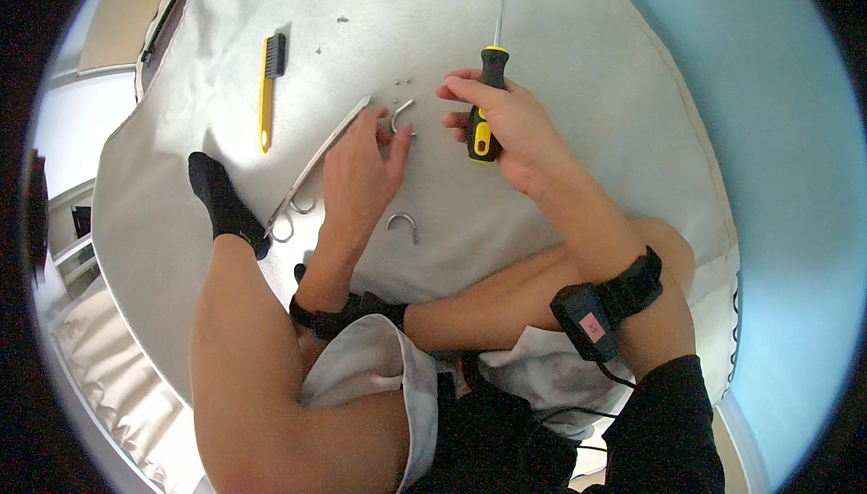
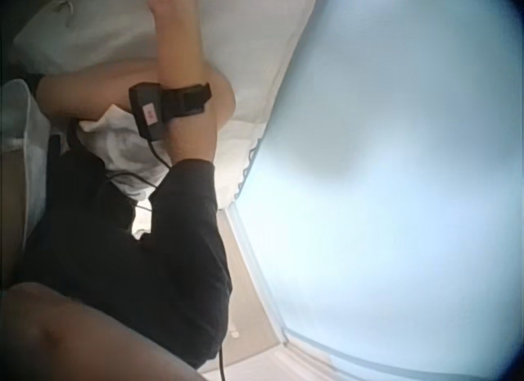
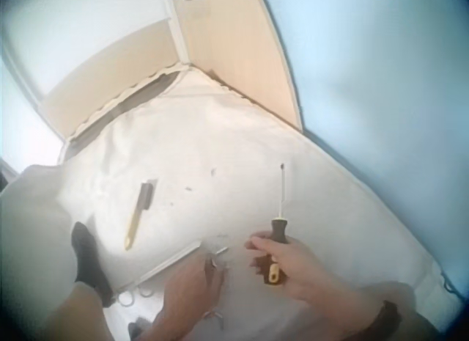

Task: The person assembles a metal furniture component by placing small hooks into pre-drilled holes in a metal bracket and using a screwdriver to tighten screws into them.

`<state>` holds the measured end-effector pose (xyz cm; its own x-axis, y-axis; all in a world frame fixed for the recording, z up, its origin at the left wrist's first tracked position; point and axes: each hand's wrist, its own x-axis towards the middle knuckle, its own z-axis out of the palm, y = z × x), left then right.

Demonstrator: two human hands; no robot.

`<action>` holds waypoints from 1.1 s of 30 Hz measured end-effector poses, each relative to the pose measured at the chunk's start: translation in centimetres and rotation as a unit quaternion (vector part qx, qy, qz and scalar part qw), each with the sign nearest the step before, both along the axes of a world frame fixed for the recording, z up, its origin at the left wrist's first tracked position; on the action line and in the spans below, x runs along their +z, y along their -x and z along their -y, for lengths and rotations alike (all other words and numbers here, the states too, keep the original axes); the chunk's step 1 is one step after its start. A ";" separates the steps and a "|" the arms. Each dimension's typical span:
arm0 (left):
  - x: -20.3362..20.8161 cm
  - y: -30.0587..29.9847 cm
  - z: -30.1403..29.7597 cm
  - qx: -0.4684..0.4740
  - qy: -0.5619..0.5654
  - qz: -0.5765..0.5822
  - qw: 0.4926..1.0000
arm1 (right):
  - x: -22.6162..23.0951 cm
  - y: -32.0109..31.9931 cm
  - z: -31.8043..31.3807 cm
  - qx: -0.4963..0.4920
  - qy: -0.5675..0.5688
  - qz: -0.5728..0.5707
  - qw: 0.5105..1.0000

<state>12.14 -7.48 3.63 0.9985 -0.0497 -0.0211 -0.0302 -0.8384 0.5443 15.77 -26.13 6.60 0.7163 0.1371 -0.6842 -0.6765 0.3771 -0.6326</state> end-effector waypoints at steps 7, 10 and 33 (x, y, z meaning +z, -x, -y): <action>-0.2 -0.5 -0.1 -0.056 0.033 -0.014 0.998 | -0.3 0.1 -0.6 0.029 0.006 0.018 0.999; 1.3 1.7 -0.9 -0.014 0.187 -0.026 0.982 | -0.2 0.3 -0.6 0.075 0.019 0.018 0.997; 1.1 4.2 -11.0 0.103 -0.030 0.148 0.983 | 0.3 6.2 -6.2 0.064 0.031 0.063 0.995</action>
<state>7.92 3.54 4.75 0.9500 0.1460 0.2759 -0.0070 -0.8736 0.4865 9.55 -19.96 6.86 0.7762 0.1932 -0.6001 -0.6304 0.2505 -0.7347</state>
